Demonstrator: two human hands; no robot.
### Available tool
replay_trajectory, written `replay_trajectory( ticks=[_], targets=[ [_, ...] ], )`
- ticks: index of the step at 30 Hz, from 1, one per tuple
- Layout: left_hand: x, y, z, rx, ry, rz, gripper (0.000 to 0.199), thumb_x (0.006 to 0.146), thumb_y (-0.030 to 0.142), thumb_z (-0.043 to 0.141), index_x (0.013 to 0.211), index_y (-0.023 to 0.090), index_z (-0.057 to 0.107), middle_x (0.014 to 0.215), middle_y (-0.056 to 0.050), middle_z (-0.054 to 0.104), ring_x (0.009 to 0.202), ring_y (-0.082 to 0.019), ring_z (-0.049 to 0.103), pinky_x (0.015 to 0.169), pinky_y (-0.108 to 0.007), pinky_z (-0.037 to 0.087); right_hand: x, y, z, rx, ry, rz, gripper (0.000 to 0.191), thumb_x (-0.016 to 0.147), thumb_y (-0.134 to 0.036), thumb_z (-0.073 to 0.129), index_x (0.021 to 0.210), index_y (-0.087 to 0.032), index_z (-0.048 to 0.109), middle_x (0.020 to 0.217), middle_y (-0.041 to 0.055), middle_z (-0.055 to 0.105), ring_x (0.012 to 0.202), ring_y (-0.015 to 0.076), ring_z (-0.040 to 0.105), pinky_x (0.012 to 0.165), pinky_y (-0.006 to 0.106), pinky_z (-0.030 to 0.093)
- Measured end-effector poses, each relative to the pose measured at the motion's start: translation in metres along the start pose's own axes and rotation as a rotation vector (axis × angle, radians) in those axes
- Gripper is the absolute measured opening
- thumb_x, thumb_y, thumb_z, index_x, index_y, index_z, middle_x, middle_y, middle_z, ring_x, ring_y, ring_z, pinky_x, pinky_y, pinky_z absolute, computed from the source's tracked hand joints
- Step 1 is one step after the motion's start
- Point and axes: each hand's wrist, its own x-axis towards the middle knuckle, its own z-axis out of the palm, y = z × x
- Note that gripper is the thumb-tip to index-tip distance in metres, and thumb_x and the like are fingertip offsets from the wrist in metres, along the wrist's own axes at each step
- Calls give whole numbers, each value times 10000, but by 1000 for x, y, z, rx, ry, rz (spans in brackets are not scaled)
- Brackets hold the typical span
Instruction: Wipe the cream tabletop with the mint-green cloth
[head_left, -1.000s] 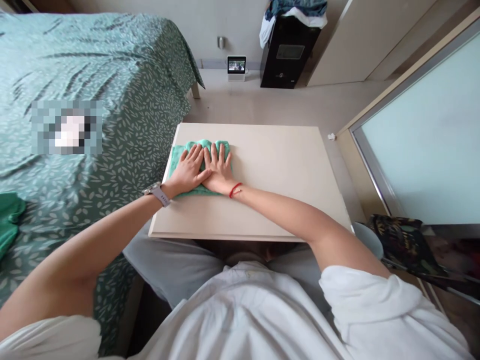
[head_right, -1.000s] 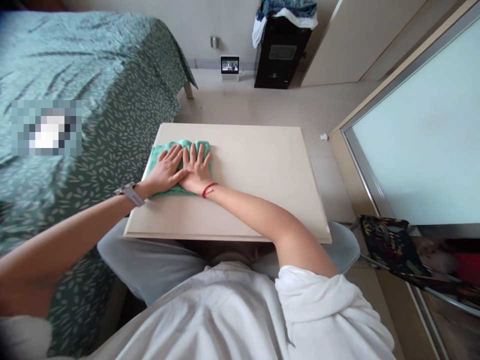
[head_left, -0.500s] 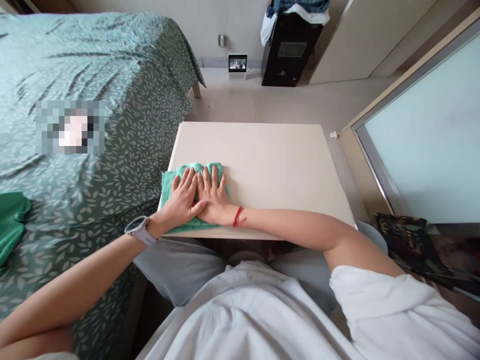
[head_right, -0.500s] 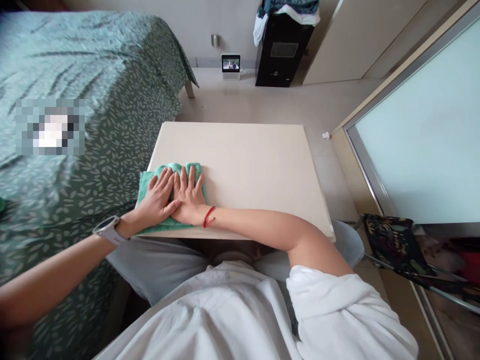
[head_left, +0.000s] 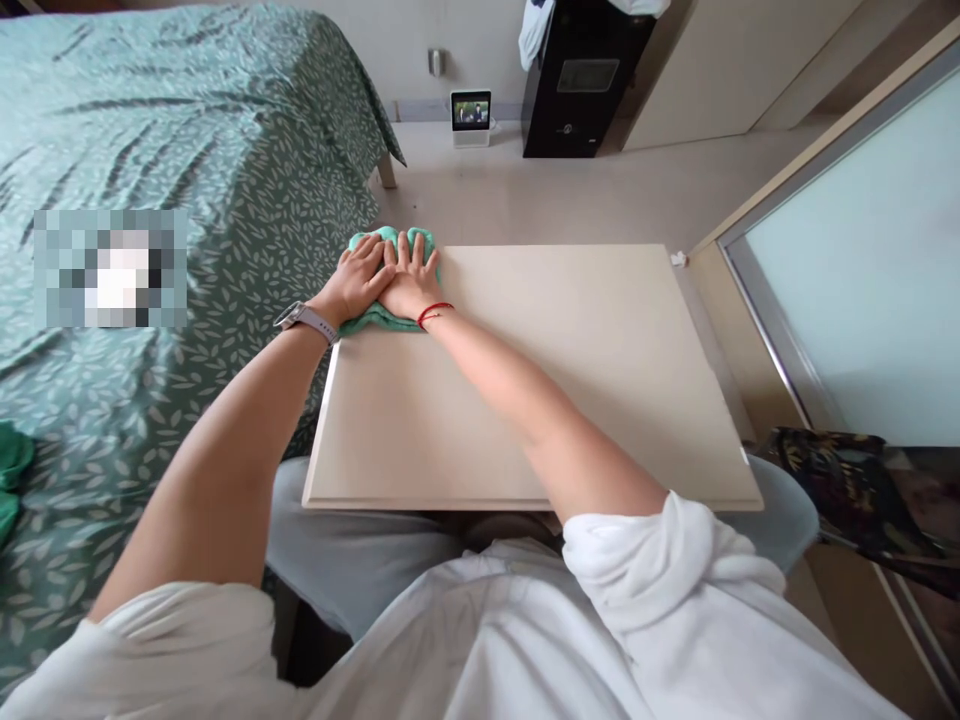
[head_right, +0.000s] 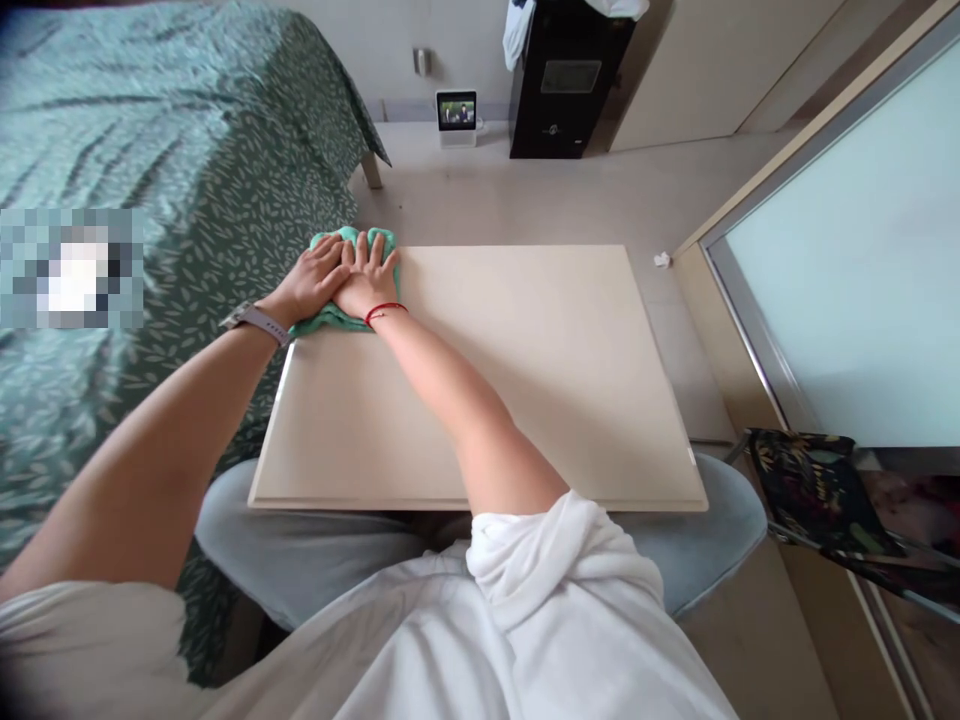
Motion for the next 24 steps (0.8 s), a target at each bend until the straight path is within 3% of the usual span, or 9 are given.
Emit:
replay_trajectory(
  ticks=[4, 6, 8, 11, 15, 18, 24],
  targets=[
    [20, -3, -1, 36, -6, 27, 946, 1123, 682, 135, 1568, 13, 634, 1555, -310, 650, 1582, -375, 548, 1398, -502, 358, 15, 5, -8, -11, -29, 7, 731, 1155, -258, 305, 1859, -68, 337, 1957, 220, 264, 1816, 441, 220, 1436, 750, 165],
    [23, -2, -1, 66, -2, 72, 968, 1120, 682, 99, 1485, -6, 674, 1453, -326, 690, 1499, -400, 609, 1363, -520, 404, 18, 7, -8, -3, -25, 1, 729, 1152, -245, 298, 1856, -61, 341, 1953, 222, 277, 1814, 443, 224, 1434, 758, 154],
    [20, -2, 0, 65, 27, 87, 977, 1120, 700, 97, 1511, 9, 666, 1494, -319, 684, 1523, -410, 597, 1372, -542, 395, 18, 9, -7, 10, -17, -11, 732, 1151, -241, 308, 1859, -57, 329, 1956, 223, 263, 1820, 445, 201, 1437, 763, 132],
    [9, -5, 5, 20, 60, 58, 967, 1126, 725, 164, 1657, 26, 572, 1694, -296, 583, 1683, -400, 459, 1443, -557, 280, 12, 9, -3, 29, -12, -45, 743, 1152, -263, 356, 1865, -61, 318, 1965, 219, 236, 1828, 452, 161, 1439, 772, 101],
    [-21, 1, 8, -12, 49, 28, 945, 1132, 704, 252, 1752, 24, 469, 1825, -279, 454, 1784, -397, 299, 1474, -610, 165, -12, 2, -2, 23, -31, -83, 764, 1141, -283, 395, 1865, -55, 312, 1972, 217, 201, 1830, 463, 140, 1436, 784, 86],
    [-52, 17, 4, -13, 46, -1, 909, 1130, 678, 284, 1761, 49, 466, 1832, -270, 450, 1784, -396, 303, 1473, -632, 165, -40, -8, -3, -6, -53, -103, 773, 1135, -278, 390, 1872, -61, 297, 1977, 209, 179, 1833, 459, 126, 1444, 766, 103],
    [-136, 64, -1, 17, 58, -98, 954, 1113, 667, 271, 1732, -34, 457, 1817, -315, 446, 1778, -401, 317, 1475, -604, 195, -109, -30, 1, 7, -111, -189, 771, 1140, -303, 412, 1873, -86, 312, 1978, 192, 175, 1836, 456, 111, 1449, 763, 131]
  ],
)
